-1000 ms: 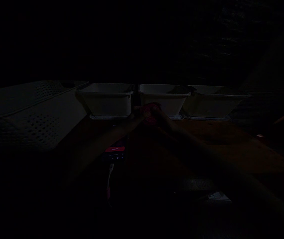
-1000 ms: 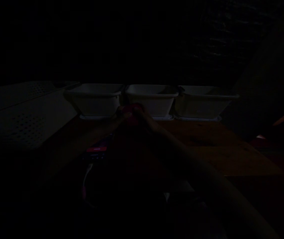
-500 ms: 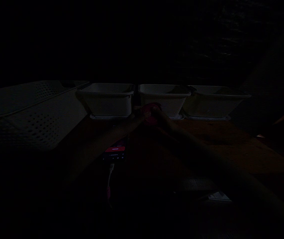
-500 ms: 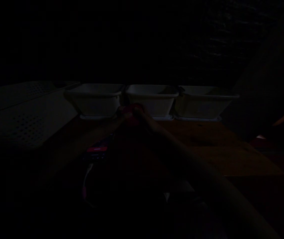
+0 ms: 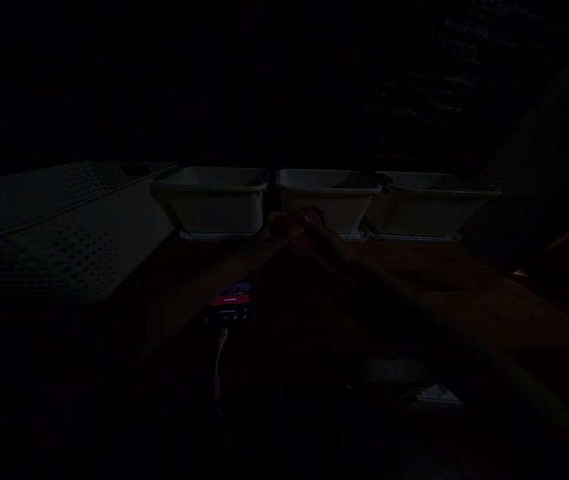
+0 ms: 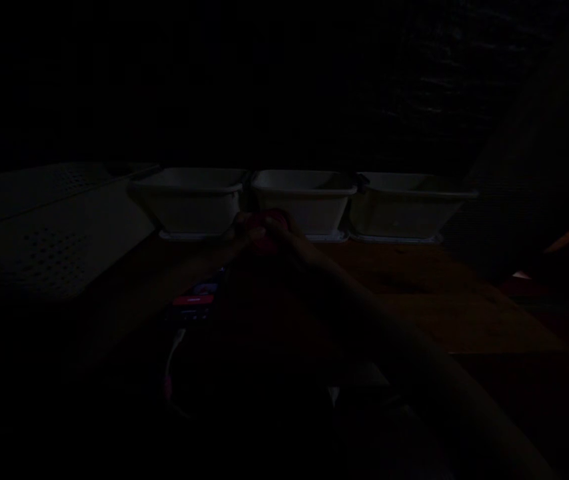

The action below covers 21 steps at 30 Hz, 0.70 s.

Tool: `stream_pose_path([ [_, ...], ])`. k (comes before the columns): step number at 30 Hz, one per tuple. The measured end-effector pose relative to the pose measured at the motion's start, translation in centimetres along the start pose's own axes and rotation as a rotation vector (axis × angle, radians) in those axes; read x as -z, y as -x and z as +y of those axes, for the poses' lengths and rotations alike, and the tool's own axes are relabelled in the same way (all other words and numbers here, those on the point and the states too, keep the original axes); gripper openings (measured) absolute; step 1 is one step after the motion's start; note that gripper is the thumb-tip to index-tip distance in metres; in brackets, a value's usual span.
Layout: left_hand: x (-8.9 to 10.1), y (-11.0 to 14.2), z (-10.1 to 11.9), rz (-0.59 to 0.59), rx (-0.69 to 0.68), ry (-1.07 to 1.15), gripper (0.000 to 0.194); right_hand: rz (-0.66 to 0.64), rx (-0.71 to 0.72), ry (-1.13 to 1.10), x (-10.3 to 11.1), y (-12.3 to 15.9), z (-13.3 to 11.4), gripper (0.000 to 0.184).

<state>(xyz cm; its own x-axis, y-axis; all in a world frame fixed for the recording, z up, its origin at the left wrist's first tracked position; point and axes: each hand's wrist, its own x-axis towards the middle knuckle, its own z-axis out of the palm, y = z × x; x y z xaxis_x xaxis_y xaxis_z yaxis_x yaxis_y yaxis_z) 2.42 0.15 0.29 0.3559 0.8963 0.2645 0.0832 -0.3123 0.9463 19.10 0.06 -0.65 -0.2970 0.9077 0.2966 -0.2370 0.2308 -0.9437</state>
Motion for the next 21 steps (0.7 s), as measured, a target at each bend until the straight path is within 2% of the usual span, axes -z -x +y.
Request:
stream_pose_path([
  [7, 0.19, -0.14, 0.01, -0.003, -0.032, -0.024, 0.057, -0.021, 0.016, 0.018, 0.05, 0.04, -0.35, 0.049],
  [12, 0.22, -0.19, 0.11, 0.002, -0.057, -0.029, 0.059, -0.051, 0.081, 0.074, 0.07, 0.05, -0.70, 0.050],
  [18, 0.18, -0.22, 0.12, -0.007, -0.059, -0.017, 0.057, -0.011, 0.065, 0.052, 0.29, -0.12, -0.45, 0.053],
  [21, 0.15, -0.29, -0.06, 0.009, -0.069, -0.017, 0.058, -0.054, 0.076, 0.056, 0.19, -0.13, -0.43, 0.051],
])
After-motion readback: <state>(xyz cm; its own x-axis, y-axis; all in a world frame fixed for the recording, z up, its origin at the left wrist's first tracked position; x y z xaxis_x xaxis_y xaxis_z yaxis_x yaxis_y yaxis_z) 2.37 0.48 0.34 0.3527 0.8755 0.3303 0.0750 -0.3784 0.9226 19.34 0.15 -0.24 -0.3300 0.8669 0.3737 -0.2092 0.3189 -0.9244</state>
